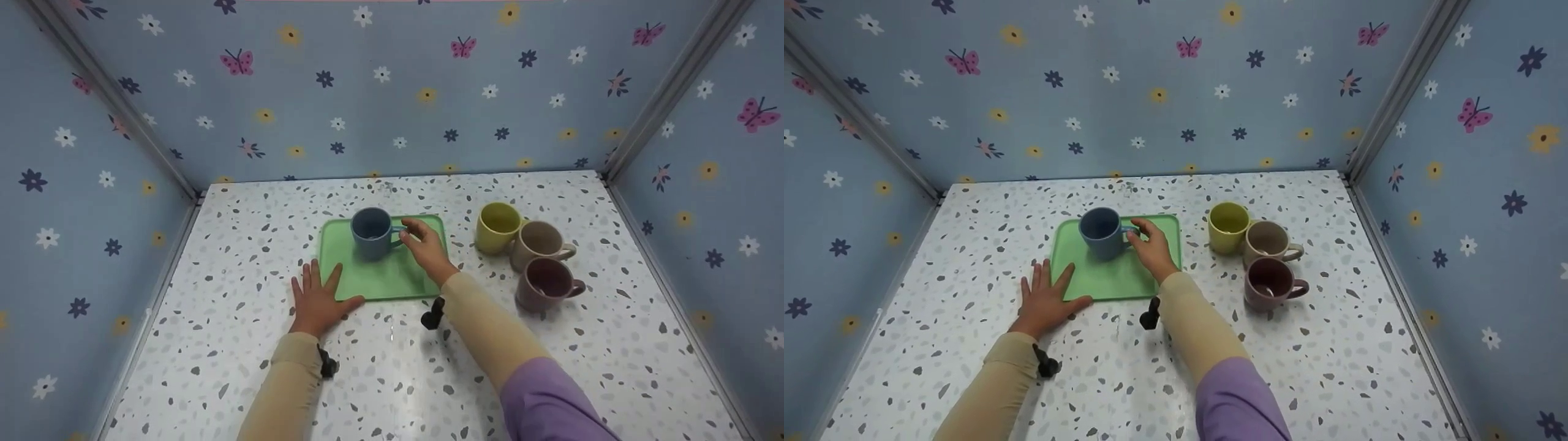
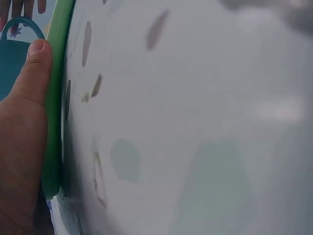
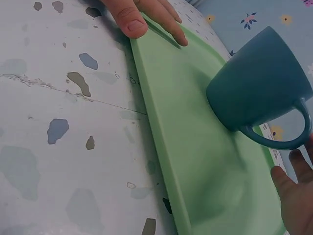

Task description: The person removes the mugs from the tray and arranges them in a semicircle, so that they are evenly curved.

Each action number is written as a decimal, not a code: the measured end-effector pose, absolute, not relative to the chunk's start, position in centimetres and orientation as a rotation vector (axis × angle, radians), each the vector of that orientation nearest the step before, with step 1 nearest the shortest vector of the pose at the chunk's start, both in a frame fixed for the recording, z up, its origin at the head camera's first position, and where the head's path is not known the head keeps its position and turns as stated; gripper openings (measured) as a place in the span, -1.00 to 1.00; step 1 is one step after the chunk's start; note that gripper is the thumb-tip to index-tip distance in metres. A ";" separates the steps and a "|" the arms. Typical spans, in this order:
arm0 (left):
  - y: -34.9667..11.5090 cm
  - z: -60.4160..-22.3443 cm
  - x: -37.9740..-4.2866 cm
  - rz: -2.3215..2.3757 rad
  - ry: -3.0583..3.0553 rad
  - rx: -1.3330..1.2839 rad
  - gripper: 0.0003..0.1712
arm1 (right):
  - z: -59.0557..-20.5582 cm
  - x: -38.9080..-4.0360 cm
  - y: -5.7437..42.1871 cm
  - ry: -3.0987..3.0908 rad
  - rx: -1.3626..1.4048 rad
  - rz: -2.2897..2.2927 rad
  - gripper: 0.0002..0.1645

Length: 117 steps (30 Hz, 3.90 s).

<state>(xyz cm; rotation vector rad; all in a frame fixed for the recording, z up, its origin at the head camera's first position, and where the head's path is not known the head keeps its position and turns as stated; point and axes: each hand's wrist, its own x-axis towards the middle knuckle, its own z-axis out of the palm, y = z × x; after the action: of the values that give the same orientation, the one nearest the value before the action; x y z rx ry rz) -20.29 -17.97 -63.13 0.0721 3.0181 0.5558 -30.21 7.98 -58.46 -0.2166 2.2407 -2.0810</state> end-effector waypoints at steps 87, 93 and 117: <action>-18.3 -63.7 -20.3 0.626 3.004 0.081 0.26 | -56.0 -26.7 13.0 1.986 0.129 -2.341 -0.79; -18.2 -63.6 -20.3 0.617 2.996 0.066 0.25 | -55.7 -25.9 14.1 1.996 0.126 -2.357 -0.80; -18.2 -63.6 -20.2 0.640 3.003 0.053 0.26 | -55.6 -22.6 17.9 1.981 0.150 -2.450 -0.81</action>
<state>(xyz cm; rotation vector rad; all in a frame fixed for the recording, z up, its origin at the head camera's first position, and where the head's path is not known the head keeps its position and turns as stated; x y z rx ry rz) -20.22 -18.19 -63.64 0.0529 3.0033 0.6399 -22.57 17.87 -55.58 0.1497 1.9809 -2.4499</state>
